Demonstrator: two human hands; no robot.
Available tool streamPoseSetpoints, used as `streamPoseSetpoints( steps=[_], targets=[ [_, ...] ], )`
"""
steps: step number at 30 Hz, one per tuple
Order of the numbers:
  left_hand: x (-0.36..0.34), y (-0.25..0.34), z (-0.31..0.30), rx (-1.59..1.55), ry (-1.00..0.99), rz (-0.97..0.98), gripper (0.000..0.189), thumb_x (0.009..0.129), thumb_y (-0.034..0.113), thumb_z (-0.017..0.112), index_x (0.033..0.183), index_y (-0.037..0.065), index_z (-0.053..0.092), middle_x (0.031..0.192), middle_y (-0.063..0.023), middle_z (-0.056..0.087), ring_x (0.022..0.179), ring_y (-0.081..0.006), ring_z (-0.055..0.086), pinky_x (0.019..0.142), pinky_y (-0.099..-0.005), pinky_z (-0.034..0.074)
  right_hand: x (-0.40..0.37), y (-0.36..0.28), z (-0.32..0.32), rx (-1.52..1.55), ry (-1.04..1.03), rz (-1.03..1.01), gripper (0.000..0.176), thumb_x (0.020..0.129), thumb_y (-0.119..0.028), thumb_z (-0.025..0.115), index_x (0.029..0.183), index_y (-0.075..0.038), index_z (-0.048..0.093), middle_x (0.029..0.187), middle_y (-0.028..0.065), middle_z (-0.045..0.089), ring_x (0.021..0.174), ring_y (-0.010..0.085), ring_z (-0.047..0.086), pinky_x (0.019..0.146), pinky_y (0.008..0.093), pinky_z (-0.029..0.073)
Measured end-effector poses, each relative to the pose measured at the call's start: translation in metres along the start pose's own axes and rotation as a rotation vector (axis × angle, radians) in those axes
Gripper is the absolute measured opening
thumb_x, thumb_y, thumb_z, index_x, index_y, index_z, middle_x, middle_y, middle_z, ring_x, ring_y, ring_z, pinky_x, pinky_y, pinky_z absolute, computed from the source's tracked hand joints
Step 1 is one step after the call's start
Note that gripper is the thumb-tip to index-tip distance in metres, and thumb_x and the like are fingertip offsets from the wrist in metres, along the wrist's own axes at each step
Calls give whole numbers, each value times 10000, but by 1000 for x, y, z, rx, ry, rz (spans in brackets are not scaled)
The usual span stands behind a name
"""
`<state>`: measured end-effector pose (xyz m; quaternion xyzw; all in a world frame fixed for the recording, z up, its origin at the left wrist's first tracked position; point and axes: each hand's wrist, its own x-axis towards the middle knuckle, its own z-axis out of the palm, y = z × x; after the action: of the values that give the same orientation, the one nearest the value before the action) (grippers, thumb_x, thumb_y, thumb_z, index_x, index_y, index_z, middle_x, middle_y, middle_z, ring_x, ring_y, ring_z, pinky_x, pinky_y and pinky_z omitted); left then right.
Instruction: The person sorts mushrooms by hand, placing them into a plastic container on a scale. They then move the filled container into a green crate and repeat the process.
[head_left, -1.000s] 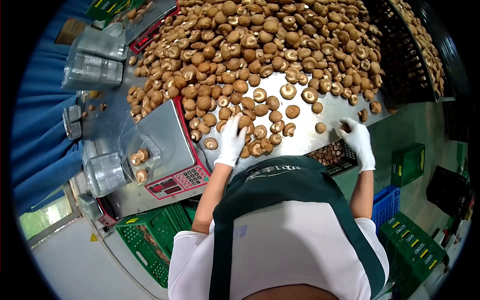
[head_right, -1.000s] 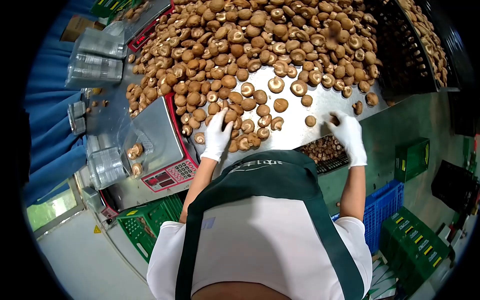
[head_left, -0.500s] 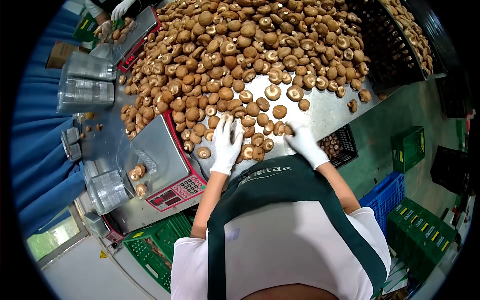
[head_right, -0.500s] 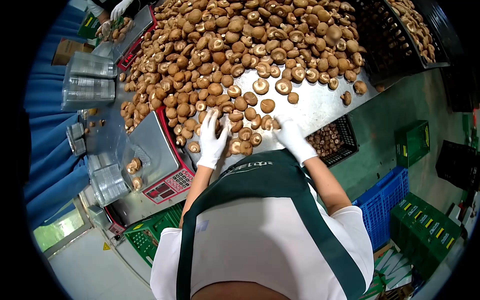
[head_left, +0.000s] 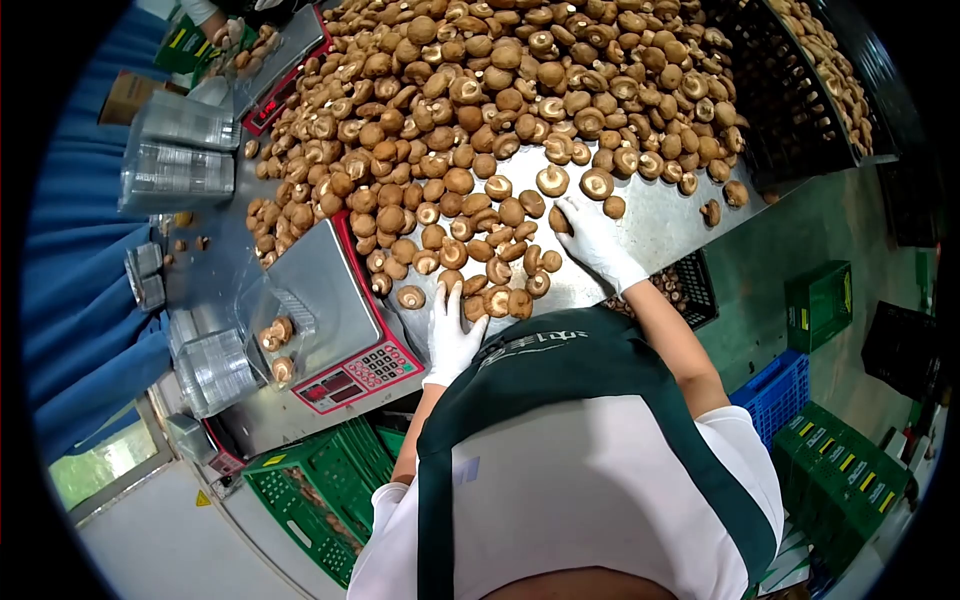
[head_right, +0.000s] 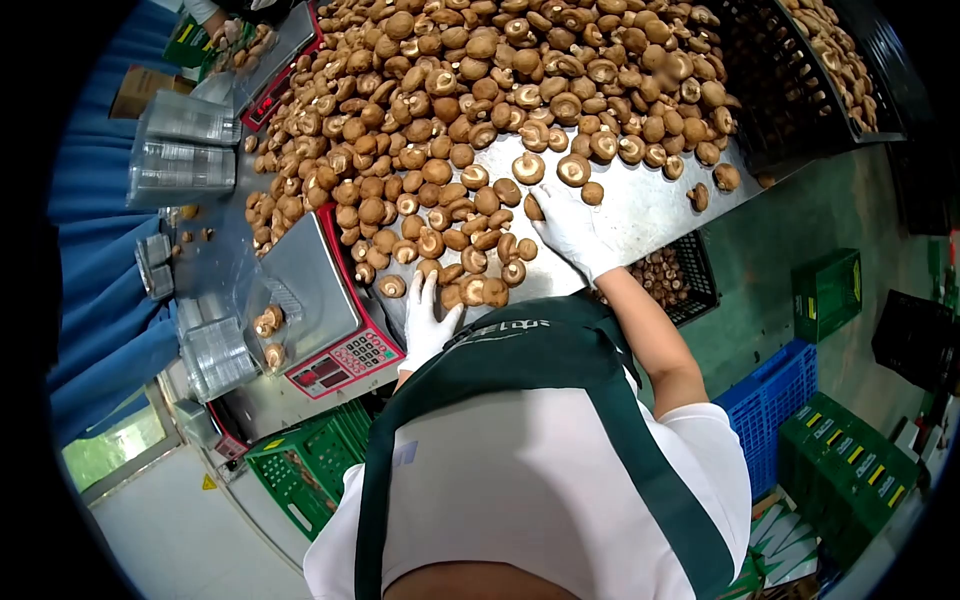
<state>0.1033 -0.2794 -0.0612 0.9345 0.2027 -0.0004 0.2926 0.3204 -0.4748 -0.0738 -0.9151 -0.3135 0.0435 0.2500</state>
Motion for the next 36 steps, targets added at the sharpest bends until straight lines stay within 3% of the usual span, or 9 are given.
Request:
streamPoseSetpoints(
  steps=[3,9,14,17,23,25,29,33,36],
  targets=[
    [5,0,-2,4,11,-16,707,753,263,703,1355,75,381,1404,-194,347,1233,-383,401,1004,-426,375,-7,4,-19,75,-120,71,437,732,-225,685,1129,-69,588,941,170,654,867,313,636,780,388,507],
    [9,-10,-9,6,47,-43,666,754,250,698,1328,65,415,1377,-197,382,1229,-378,409,998,-415,388,-54,26,-136,-121,-780,355,489,628,-298,779,1058,-100,657,911,141,676,866,288,649,761,369,512],
    [17,-4,-5,49,31,-9,658,761,259,683,1327,53,418,1373,-204,392,1186,-391,427,1007,-424,367,-55,23,-94,-1,-412,305,432,711,-373,703,1042,-103,640,915,117,678,850,289,646,735,376,513],
    [21,-3,-8,19,33,-39,640,763,266,684,1314,52,436,1371,-198,397,1200,-386,424,1004,-418,373,-43,-6,-34,162,-260,26,414,743,-302,684,1093,-91,617,1061,130,637,981,283,604,833,366,487],
    [9,-13,-20,-42,42,-75,600,765,239,690,1291,56,466,1368,-185,406,1225,-371,420,1002,-402,383,-39,-11,-35,-88,-495,198,235,746,-256,658,924,-105,663,874,134,669,841,315,639,753,405,506],
    [4,-20,-17,-33,40,-80,596,765,223,690,1292,58,466,1369,-180,406,1225,-370,421,1004,-399,382,-48,9,-70,-254,-727,241,315,702,-275,700,991,-153,666,850,103,679,818,289,651,734,384,513],
    [4,-13,-9,-69,7,-108,594,770,236,684,1290,55,462,1365,-177,412,1221,-354,430,999,-395,386,-58,21,-98,-278,-723,277,309,714,-241,700,1012,-166,663,912,74,687,838,262,654,730,372,516],
    [15,-11,-3,-73,33,-142,568,779,243,673,1272,46,469,1354,-172,430,1206,-345,451,993,-394,391,-47,-31,-51,160,-299,-248,252,706,-172,668,953,-129,648,882,82,667,855,266,635,724,376,512],
    [24,-17,-7,-86,18,-123,533,785,235,667,1250,49,487,1341,-171,445,1199,-348,458,993,-393,392,-32,-66,-4,289,-323,-487,216,685,-143,663,896,-111,639,816,96,646,824,286,628,724,382,506]
  ],
)
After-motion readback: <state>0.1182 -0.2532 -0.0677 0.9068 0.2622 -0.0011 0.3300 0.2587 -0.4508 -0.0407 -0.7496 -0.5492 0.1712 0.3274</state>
